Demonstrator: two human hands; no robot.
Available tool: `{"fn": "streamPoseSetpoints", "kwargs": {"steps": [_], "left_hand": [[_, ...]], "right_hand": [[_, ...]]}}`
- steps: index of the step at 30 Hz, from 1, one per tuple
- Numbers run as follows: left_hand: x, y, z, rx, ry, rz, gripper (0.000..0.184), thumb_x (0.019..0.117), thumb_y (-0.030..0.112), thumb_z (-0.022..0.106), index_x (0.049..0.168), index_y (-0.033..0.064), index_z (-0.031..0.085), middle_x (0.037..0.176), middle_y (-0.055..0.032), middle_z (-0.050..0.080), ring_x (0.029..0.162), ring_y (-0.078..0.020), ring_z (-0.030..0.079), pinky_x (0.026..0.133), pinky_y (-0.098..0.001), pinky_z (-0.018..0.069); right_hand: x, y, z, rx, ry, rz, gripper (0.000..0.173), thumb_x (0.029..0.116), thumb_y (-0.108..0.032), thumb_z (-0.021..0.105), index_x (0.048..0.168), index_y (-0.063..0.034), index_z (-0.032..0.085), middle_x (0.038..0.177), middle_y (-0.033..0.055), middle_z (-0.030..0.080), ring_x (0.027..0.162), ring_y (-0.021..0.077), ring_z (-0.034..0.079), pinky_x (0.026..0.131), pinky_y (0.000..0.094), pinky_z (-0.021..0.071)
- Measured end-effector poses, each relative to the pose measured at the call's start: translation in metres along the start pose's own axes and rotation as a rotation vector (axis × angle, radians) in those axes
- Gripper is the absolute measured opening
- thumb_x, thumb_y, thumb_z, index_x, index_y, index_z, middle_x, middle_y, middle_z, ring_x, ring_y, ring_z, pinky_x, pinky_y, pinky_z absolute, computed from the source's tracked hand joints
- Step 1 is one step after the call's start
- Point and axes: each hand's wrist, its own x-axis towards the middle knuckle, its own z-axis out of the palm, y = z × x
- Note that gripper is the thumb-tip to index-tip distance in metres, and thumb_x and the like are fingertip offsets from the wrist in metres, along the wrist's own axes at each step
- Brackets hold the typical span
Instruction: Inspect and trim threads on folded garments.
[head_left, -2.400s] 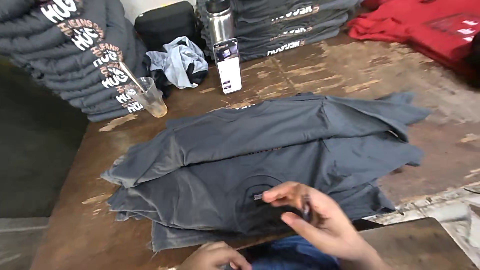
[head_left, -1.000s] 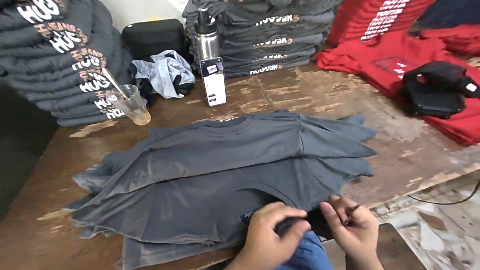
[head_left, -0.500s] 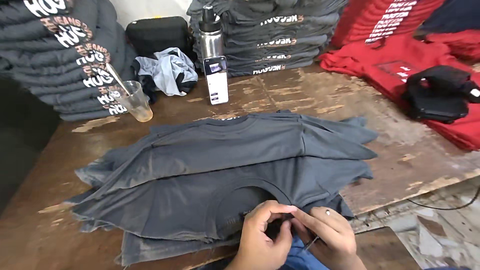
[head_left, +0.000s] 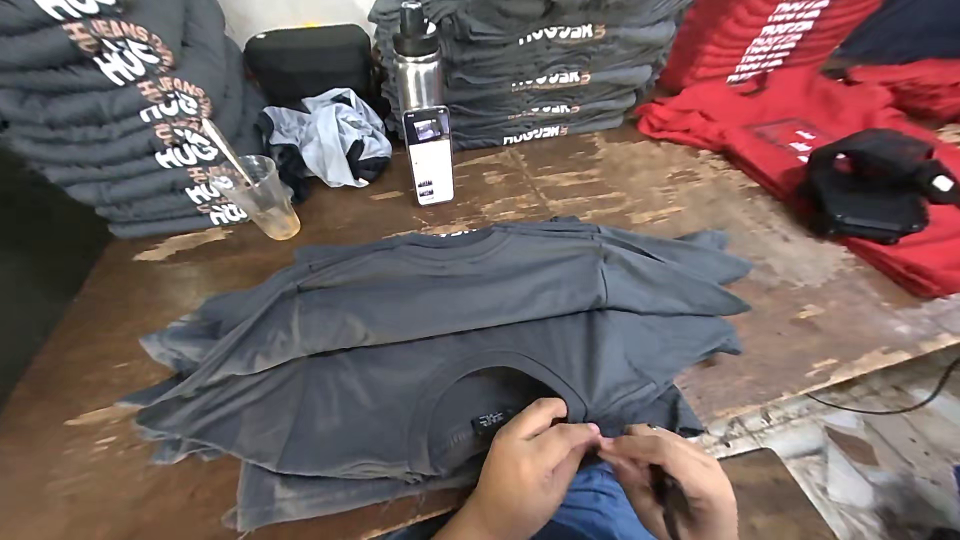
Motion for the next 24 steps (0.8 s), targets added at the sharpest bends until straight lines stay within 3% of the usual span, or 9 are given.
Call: {"fn": "streamPoseSetpoints", "kwargs": {"steps": [4, 7, 9, 11, 16, 20, 22, 24], "left_hand": [[0.009, 0.012, -0.002, -0.116, 0.104, -0.151, 0.006, 0.0886, 0.003, 0.074, 0.088, -0.0026, 0.075, 0.09, -0.0118, 0.072, 0.091, -0.0045, 0.068, 0.086, -0.0139, 0.054], [0.002, 0.004, -0.004, -0.294, 0.098, -0.193, 0.005, 0.0912, 0.007, 0.074, 0.093, 0.0025, 0.072, 0.103, -0.0073, 0.069, 0.102, -0.0045, 0.065, 0.089, -0.0173, 0.0554], [0.006, 0.01, -0.007, -0.302, 0.082, -0.202, 0.005, 0.0905, 0.007, 0.075, 0.091, 0.0025, 0.073, 0.102, -0.0079, 0.071, 0.104, -0.0045, 0.066, 0.092, -0.0185, 0.0541], [0.009, 0.015, -0.007, -0.269, 0.051, -0.182, 0.006, 0.0917, 0.008, 0.074, 0.09, 0.0026, 0.072, 0.101, -0.0093, 0.071, 0.103, -0.0044, 0.066, 0.093, -0.0179, 0.0533], [0.008, 0.017, -0.007, -0.258, 0.01, -0.171, 0.006, 0.0904, 0.006, 0.075, 0.09, 0.0005, 0.073, 0.104, -0.0144, 0.07, 0.102, -0.0061, 0.067, 0.092, -0.0185, 0.0546], [-0.002, 0.013, -0.011, -0.284, -0.077, -0.198, 0.008, 0.0895, 0.008, 0.077, 0.089, 0.0011, 0.073, 0.119, -0.0216, 0.065, 0.11, -0.0125, 0.067, 0.095, -0.0232, 0.057], [-0.003, 0.02, -0.018, -0.142, -0.205, -0.195, 0.008, 0.0902, 0.015, 0.076, 0.088, 0.0079, 0.078, 0.12, -0.0212, 0.068, 0.114, -0.0166, 0.065, 0.099, -0.027, 0.0527], [-0.005, 0.026, -0.02, 0.089, -0.333, -0.094, 0.011, 0.0922, 0.02, 0.071, 0.087, 0.0153, 0.08, 0.113, -0.0172, 0.072, 0.112, -0.0232, 0.067, 0.099, -0.0372, 0.0515]], "right_hand": [[0.002, -0.001, -0.016, 0.029, -0.104, 0.239, 0.038, 0.1019, -0.034, 0.064, 0.106, 0.003, 0.055, 0.075, 0.0088, 0.058, 0.064, 0.0015, 0.054, 0.064, 0.0136, 0.0474], [0.004, 0.004, -0.023, -0.138, -0.222, 0.236, 0.042, 0.1003, -0.033, 0.065, 0.093, 0.0084, 0.063, 0.078, 0.0212, 0.067, 0.067, 0.0199, 0.064, 0.066, 0.0313, 0.0551], [0.006, 0.001, -0.024, -0.234, -0.29, 0.221, 0.04, 0.1006, -0.032, 0.063, 0.089, 0.007, 0.065, 0.077, 0.0219, 0.069, 0.066, 0.028, 0.067, 0.063, 0.0406, 0.0562], [0.006, 0.001, -0.021, -0.257, -0.311, 0.197, 0.042, 0.1018, -0.034, 0.06, 0.088, 0.0054, 0.064, 0.074, 0.0202, 0.067, 0.063, 0.0288, 0.066, 0.061, 0.0427, 0.0547], [0.007, 0.002, -0.012, -0.354, -0.289, 0.11, 0.042, 0.102, -0.035, 0.051, 0.075, -0.0039, 0.06, 0.06, 0.0113, 0.06, 0.053, 0.0218, 0.06, 0.051, 0.036, 0.0485], [0.006, 0.003, -0.014, -0.282, -0.273, 0.149, 0.042, 0.1031, -0.034, 0.052, 0.078, -0.002, 0.061, 0.061, 0.0119, 0.06, 0.054, 0.0203, 0.059, 0.053, 0.0349, 0.0482], [0.002, 0.011, -0.014, -0.152, -0.196, 0.169, 0.04, 0.1042, -0.041, 0.053, 0.086, -0.0057, 0.056, 0.065, 0.0031, 0.052, 0.057, 0.0053, 0.05, 0.054, 0.0192, 0.0435], [0.004, 0.015, -0.009, 0.027, -0.105, 0.185, 0.037, 0.1025, -0.043, 0.058, 0.089, -0.0097, 0.051, 0.07, -0.002, 0.048, 0.061, -0.0028, 0.046, 0.057, 0.0117, 0.0401]]}}
